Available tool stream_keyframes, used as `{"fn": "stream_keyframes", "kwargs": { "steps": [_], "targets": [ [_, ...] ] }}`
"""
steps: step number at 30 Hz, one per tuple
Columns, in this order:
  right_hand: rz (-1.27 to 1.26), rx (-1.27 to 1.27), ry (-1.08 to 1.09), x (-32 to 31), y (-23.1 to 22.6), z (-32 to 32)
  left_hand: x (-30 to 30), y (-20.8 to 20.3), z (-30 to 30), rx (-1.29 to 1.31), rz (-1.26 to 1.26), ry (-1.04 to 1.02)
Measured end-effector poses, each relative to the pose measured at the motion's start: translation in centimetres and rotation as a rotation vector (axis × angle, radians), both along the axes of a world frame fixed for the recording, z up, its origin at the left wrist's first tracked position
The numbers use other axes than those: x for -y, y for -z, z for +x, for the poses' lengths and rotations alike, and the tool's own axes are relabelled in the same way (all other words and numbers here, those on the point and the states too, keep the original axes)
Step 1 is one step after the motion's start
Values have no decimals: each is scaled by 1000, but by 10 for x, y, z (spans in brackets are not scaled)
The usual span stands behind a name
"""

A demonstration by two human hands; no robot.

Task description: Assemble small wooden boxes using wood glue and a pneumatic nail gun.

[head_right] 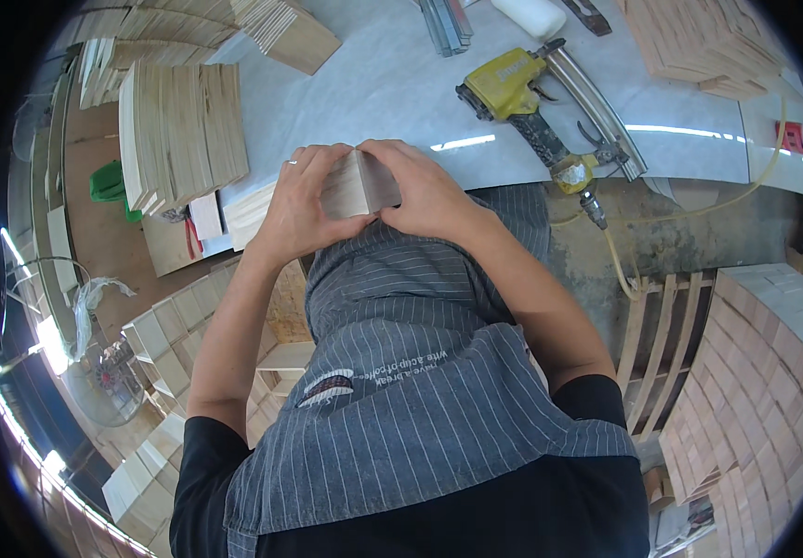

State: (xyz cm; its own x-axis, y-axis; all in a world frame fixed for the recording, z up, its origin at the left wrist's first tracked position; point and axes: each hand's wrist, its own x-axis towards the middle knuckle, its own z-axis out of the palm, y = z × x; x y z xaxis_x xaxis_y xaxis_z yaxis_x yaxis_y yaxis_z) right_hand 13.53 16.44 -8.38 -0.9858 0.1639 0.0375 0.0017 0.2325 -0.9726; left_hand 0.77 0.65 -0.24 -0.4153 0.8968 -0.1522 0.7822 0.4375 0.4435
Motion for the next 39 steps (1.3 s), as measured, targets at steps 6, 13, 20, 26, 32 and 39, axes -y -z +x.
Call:
{"fn": "stream_keyframes", "kwargs": {
  "steps": [6, 13, 20, 26, 32, 39],
  "targets": [
    [-88, -30, 23, -1, 6, 1, -4, 4, -2, -43, 57, 35],
    [-114, -58, 36, -1, 12, 4, -5, 8, -2, -32, 58, 44],
    [-138, -61, 32, -1, 15, 3, -7, 7, -2, -25, 55, 49],
    [-131, -46, 31, -2, 15, 4, -8, 4, 0, -3, 16, 28],
    [-140, -10, 11, -3, 12, 4, -6, 5, 1, -36, 29, 27],
    [-132, -40, 25, -2, 14, 4, -7, 8, 1, -51, 74, 49]
  ]
}}
